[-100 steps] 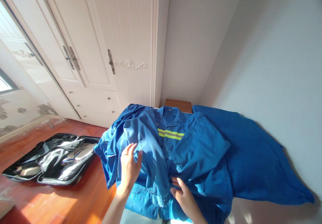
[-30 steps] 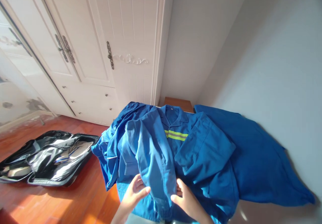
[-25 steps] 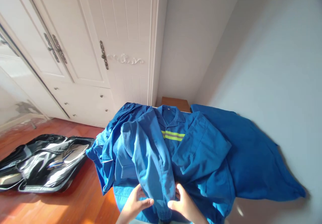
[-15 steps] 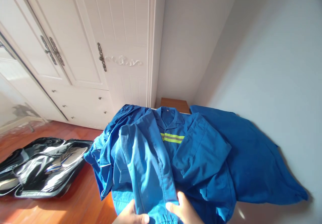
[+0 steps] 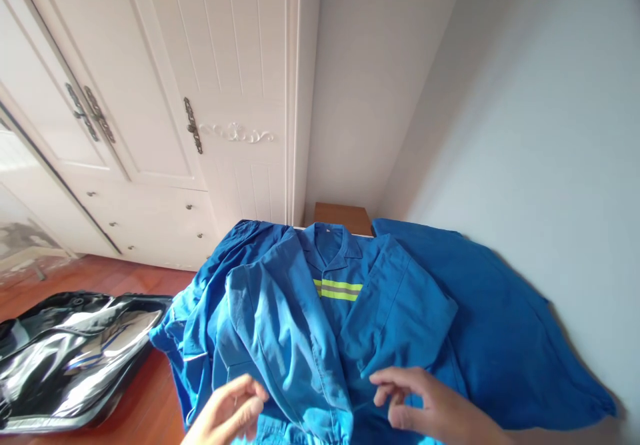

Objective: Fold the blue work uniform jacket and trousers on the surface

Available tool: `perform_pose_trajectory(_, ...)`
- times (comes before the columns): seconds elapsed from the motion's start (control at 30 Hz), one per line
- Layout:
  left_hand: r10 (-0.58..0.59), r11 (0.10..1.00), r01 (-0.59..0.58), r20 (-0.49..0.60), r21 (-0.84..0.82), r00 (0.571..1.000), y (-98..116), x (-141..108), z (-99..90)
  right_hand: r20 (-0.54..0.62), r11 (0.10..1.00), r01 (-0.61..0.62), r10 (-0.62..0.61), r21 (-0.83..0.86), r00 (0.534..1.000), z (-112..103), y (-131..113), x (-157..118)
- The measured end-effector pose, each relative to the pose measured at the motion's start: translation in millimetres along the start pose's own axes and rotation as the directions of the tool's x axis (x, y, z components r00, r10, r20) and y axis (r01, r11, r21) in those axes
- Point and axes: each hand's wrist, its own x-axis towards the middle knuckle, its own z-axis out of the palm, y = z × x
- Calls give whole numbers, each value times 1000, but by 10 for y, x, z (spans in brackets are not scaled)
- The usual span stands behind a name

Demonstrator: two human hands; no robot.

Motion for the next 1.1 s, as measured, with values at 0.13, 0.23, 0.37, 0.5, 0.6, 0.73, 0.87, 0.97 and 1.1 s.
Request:
perform_pose_trajectory(0.13,286,956,-251,-290,152,913,1016,364,-343,-116,982,168,-178,-87,977,-711,-268,405)
perform_pose_trajectory(0.23,430,890,-302,-408,342,805,1423,994,-593,-331,932,152,-265,-329,906,-1308,-290,965)
perform_pose_trajectory(0.37,353,775,-48,-369,630,860,1553,1922,-781,-539,859,-137,-178,-493,823,-2008,-120,1648)
perform_pose_trajectory(0.5,262,723,63,-357,688,897,1444,2505,-770,-607,827,-292,-74,-481,791,-2392,77,2010)
perform_pose_trajectory(0.6,203,711,113,-355,694,912,1353,2741,-730,-623,827,-346,-8,-444,782,-2457,195,2136)
perform_pose_trajectory(0.73,113,751,153,-353,642,929,1385,2926,-742,-606,874,-340,66,-348,792,-2435,263,2190)
perform_pose_trajectory(0.87,13,837,146,-286,527,958,1594,2975,-855,-542,940,-273,123,-205,831,-2554,169,2117)
perform_pose_trajectory(0.97,13,884,116,-273,453,962,1790,2977,-997,-566,961,-227,101,-156,818,-2773,25,2060)
perform_pose_trajectory(1.1,75,892,83,-324,445,943,1949,3095,-1134,-650,946,-250,58,-208,758,-3041,-131,2157)
